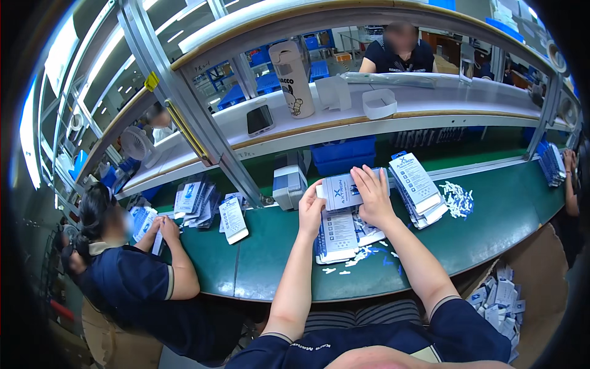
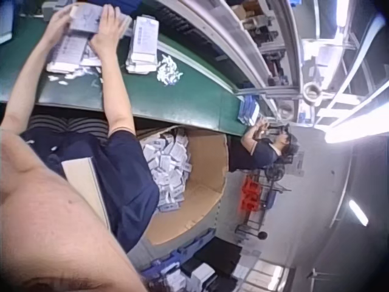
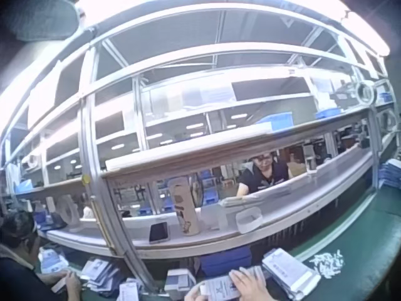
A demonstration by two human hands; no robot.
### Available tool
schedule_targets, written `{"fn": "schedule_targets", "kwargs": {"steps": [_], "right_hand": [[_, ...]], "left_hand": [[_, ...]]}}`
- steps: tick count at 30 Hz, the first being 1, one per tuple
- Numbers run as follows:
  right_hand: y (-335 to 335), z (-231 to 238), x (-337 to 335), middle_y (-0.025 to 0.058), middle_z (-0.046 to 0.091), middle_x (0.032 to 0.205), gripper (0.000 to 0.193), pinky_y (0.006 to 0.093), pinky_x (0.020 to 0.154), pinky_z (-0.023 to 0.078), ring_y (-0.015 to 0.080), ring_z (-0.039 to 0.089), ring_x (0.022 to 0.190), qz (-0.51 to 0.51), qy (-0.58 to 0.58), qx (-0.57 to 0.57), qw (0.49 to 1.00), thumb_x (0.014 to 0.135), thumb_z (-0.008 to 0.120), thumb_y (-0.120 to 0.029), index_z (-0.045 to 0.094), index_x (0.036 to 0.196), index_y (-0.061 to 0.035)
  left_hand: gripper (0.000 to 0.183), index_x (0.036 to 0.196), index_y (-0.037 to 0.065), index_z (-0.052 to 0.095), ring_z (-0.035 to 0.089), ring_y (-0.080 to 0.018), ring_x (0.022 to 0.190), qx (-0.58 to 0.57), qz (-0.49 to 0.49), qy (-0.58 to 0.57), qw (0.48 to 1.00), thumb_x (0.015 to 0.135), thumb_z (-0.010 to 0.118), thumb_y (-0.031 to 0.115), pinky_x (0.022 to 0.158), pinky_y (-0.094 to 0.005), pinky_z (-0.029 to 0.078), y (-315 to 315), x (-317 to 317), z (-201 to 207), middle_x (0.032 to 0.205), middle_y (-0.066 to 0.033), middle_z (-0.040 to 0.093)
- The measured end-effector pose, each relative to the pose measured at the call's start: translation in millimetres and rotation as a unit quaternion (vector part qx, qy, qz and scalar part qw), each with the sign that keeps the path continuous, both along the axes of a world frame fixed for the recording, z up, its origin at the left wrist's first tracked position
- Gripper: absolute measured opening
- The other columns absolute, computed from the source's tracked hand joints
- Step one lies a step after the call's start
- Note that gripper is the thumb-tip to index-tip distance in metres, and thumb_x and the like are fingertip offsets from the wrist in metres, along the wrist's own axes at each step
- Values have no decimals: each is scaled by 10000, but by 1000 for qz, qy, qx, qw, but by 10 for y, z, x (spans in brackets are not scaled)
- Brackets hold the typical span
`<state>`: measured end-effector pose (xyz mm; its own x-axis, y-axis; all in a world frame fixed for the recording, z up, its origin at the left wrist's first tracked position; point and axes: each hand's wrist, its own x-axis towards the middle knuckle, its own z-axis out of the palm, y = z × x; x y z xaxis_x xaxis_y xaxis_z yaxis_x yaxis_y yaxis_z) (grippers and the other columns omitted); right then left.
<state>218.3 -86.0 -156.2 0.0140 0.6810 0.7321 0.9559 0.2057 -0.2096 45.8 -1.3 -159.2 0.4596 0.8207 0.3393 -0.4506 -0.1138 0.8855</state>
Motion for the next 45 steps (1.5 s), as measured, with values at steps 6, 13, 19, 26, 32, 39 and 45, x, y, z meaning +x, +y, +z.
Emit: {"fn": "schedule_targets", "kwargs": {"steps": [6, 13, 19, 26, 32, 39, 45], "right_hand": [[-24, -84, 46, 70, 433, 1394, 746, 585, 1122, 150, 288, 345, 1343, -31, -8, 27, 999, 656, 572, 86, 420, 1369, -72], [-66, -161, 47, 72, 438, 1386, 763, 592, 1125, 130, 287, 324, 1360, -44, 7, 0, 999, 656, 599, 108, 421, 1371, -93], [-80, -200, -26, 73, 429, 1390, 771, 591, 1127, 122, 291, 300, 1375, -27, 41, -22, 999, 641, 591, 124, 425, 1362, -92], [-70, -223, -10, 74, 408, 1399, 803, 578, 1133, 119, 294, 287, 1382, -21, 81, -31, 996, 619, 559, 155, 411, 1368, -95], [-89, -221, -33, 78, 409, 1397, 796, 564, 1137, 133, 302, 289, 1380, 1, 75, -34, 997, 621, 541, 167, 408, 1363, -90], [-146, -174, -57, 84, 432, 1378, 761, 576, 1131, 142, 306, 313, 1366, 14, 51, -39, 998, 633, 543, 169, 433, 1342, -87], [-134, -178, -61, 85, 439, 1371, 740, 581, 1128, 139, 306, 325, 1358, 19, 42, -26, 999, 648, 544, 166, 441, 1335, -90]], "left_hand": [[278, 1186, -65, 551, 642, -138, 911, 22, 3, 56, 998, 916, 527, -1, 806, -260, 512, 68, -11, -99, 1042, -103, 663], [236, 1106, -98, 587, 656, -143, 874, 41, 33, 130, 990, 885, 548, -26, 783, -247, 530, 60, 4, -124, 995, -128, 673], [234, 1060, -103, 608, 663, -141, 806, -14, 34, 150, 988, 841, 547, -48, 726, -252, 540, 92, -38, -109, 929, -121, 681], [195, 1024, -62, 634, 641, -110, 794, 40, 76, 204, 975, 839, 614, -7, 713, -239, 521, 150, -74, -123, 898, -76, 674], [233, 1082, -65, 629, 624, -84, 815, 47, -1, 207, 977, 873, 611, 37, 715, -231, 503, 113, -113, -86, 917, -65, 671], [250, 1108, -69, 623, 629, -91, 773, 78, -32, 254, 963, 876, 566, 5, 694, -229, 514, 38, -174, 45, 873, -71, 679], [257, 1117, -63, 610, 628, -92, 789, 113, -22, 262, 958, 868, 554, -35, 702, -249, 524, 104, -165, -36, 906, -61, 664]]}}
